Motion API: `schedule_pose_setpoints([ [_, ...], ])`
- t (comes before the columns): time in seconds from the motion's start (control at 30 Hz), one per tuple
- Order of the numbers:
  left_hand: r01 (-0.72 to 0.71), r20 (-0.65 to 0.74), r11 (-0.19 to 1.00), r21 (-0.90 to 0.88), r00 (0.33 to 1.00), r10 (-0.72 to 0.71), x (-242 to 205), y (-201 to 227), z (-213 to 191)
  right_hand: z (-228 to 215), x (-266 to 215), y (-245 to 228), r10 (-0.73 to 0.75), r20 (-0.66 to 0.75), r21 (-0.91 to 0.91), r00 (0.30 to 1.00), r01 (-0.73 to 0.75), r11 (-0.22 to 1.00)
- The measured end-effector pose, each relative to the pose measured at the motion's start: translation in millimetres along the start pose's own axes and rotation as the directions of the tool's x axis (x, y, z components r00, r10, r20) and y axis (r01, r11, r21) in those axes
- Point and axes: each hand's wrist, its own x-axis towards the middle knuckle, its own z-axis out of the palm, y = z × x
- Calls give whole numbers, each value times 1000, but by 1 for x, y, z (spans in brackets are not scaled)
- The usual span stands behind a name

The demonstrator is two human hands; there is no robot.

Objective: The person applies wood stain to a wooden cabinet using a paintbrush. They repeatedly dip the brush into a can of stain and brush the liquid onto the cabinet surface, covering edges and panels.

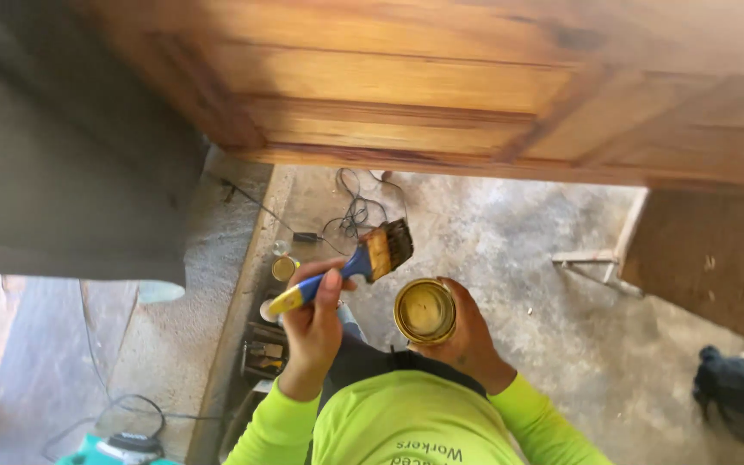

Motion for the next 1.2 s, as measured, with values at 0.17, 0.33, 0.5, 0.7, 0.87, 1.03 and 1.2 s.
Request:
schedule_pose_setpoints([
  [0.17, -146, 128, 989, -1, 981, 145, -29, 57, 36, -49, -1, -30, -66, -79, -41, 995, 63, 997],
  [0.33, -300, 269, 938, 177, 931, 247, -44, 78, 66, -86, -9, -44, 26, -133, -34, 991, -31, 999],
  [0.5, -404, 374, 855, 325, 886, 276, -50, 92, 97, -118, -15, -43, -48, -157, -47, 987, 41, 998],
  [0.7, -554, 513, 764, 330, 785, 347, -47, 105, 134, -145, -19, -39, -67, -197, -80, 978, 52, 995],
  [0.87, -621, 652, 722, 305, 689, 317, -47, 113, 161, -160, -21, -39, -160, -227, -137, 960, 132, 982],
  [1.03, -668, 733, 672, 320, 624, 271, -47, 114, 185, -173, -24, -35, -183, -219, -121, 958, 160, 980],
  [1.2, -713, 785, 610, 347, 576, 228, -46, 107, 205, -178, -29, -29, -183, -210, -97, 960, 166, 981],
])
